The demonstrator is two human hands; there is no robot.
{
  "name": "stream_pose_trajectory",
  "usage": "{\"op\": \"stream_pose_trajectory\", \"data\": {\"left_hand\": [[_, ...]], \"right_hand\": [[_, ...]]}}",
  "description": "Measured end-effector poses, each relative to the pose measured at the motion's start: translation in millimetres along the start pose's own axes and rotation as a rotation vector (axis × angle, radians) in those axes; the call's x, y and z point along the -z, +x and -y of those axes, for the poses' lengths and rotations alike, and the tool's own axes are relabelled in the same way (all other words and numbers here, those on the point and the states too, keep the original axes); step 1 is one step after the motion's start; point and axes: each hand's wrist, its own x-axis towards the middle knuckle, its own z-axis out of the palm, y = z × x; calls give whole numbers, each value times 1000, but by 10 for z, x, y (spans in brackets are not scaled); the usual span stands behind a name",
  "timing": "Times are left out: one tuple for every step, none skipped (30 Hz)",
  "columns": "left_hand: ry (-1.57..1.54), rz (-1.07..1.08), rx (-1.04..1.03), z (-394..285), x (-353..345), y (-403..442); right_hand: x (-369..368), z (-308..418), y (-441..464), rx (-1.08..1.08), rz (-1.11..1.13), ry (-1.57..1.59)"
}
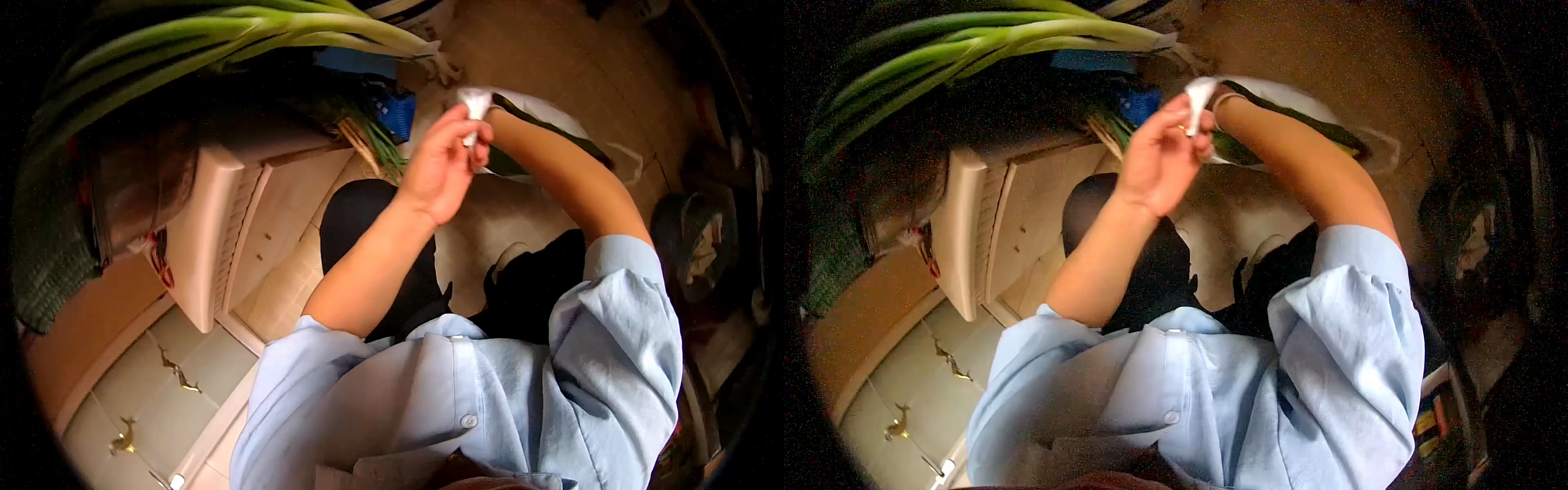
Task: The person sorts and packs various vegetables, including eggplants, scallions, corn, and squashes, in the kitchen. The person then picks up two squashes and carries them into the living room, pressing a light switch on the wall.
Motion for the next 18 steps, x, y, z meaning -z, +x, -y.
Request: {"op": "stream_pose_trajectory", "data": {"left_hand": [[24, -14, -2, 16, 11, -6], [21, -17, 15, 12, 4, -25], [42, -22, 0, 10, 4, -29], [61, -29, -8, 18, 3, -36], [53, -38, -10, 22, 16, -27], [50, -31, -11, 29, 21, -24], [43, -26, -13, 47, 34, -31], [36, -19, -18, 48, 30, -34], [14, -64, 3, 46, 8, -43], [34, -20, -7, 25, 21, -51], [28, -31, -7, 28, 18, -51], [22, -42, -2, 34, 19, -58], [20, -44, 1, 21, 17, -72], [21, -44, 5, 16, 22, -82], [20, -43, 11, 22, 27, -89], [0, -48, 2, 38, 24, -98], [-18, -45, -4, 40, 22, -106], [-34, -35, -14, 29, 11, -106]], "right_hand": [[-4, -19, 4, -2, -9, -22], [0, -42, 9, 1, -20, -35], [6, -71, -5, -2, -26, -50], [-3, -96, -5, -2, -33, -58], [3, -126, 4, -9, -43, -69], [0, -164, -16, -16, -56, -73], [-5, -187, -25, -19, -61, -85], [-6, -202, -21, -21, -66, -95], [-4, -209, -21, -25, -74, -104], [6, -222, -23, -18, -74, -118], [7, -258, -32, -32, -85, -120], [3, -274, -40, -35, -88, -128], [7, -279, -46, -35, -91, -131], [21, -297, -49, -34, -99, -135], [29, -305, -45, -34, -103, -141], [26, -317, -55, -31, -108, -146], [34, -325, -49, -28, -113, -152], [54, -333, -54, -23, -120, -162]]}}
